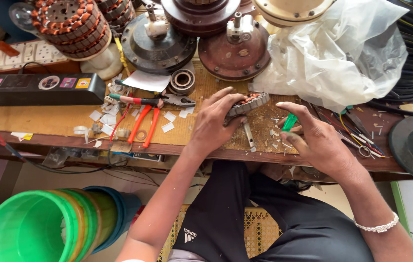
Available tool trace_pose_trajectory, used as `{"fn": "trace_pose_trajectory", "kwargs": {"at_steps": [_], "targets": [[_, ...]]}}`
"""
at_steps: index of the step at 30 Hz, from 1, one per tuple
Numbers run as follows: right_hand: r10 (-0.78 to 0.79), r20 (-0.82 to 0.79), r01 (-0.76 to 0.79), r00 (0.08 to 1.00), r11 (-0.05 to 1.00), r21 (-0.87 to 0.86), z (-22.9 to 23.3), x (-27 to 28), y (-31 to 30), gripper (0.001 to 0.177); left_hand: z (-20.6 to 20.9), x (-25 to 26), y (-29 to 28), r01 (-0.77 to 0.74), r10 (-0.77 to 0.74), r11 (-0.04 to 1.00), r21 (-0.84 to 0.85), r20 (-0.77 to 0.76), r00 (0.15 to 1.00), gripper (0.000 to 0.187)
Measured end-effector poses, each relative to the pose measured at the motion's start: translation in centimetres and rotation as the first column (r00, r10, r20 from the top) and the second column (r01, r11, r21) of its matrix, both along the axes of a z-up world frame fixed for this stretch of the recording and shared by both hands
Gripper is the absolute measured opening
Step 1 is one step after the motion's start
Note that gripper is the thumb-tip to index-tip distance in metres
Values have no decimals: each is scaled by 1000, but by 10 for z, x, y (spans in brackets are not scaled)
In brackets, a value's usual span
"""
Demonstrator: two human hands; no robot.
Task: The person works on a motor armature, using a green screwdriver to adjust or secure components within the slots. They also cut small white paper pieces with scissors and insert them into the armature slots, repeating the process throughout the clip.
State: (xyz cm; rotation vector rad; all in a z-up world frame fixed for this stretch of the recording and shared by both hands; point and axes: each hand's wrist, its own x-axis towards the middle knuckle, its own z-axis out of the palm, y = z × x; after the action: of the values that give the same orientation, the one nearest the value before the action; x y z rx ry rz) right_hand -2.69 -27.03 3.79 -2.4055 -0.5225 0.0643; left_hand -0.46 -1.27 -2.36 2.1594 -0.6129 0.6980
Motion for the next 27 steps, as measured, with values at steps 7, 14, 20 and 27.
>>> {"fn": "trace_pose_trajectory", "kwargs": {"at_steps": [7, 14, 20, 27], "targets": [[18, 146, -17, 989, 1000, -12, -8, 2, 0, 59, -18, 8, 2, -8, 2, 992, -125, -41, 999, 46], [40, 390, -60, 920, 997, 40, 14, -5, 6, 65, 5, 6, -2, 8, -5, 998, -55, 43, 999, 47], [-55, 142, -73, 988, 645, 760, 22, -30, -13, 53, 12, -9, 2, 178, -171, 982, 70, -90, 981, 42], [14, 305, -187, 952, 816, 547, 30, -48, -4, 25, 16, 3, 5, 287, -292, 943, 167, 4, 957, 58]]}}
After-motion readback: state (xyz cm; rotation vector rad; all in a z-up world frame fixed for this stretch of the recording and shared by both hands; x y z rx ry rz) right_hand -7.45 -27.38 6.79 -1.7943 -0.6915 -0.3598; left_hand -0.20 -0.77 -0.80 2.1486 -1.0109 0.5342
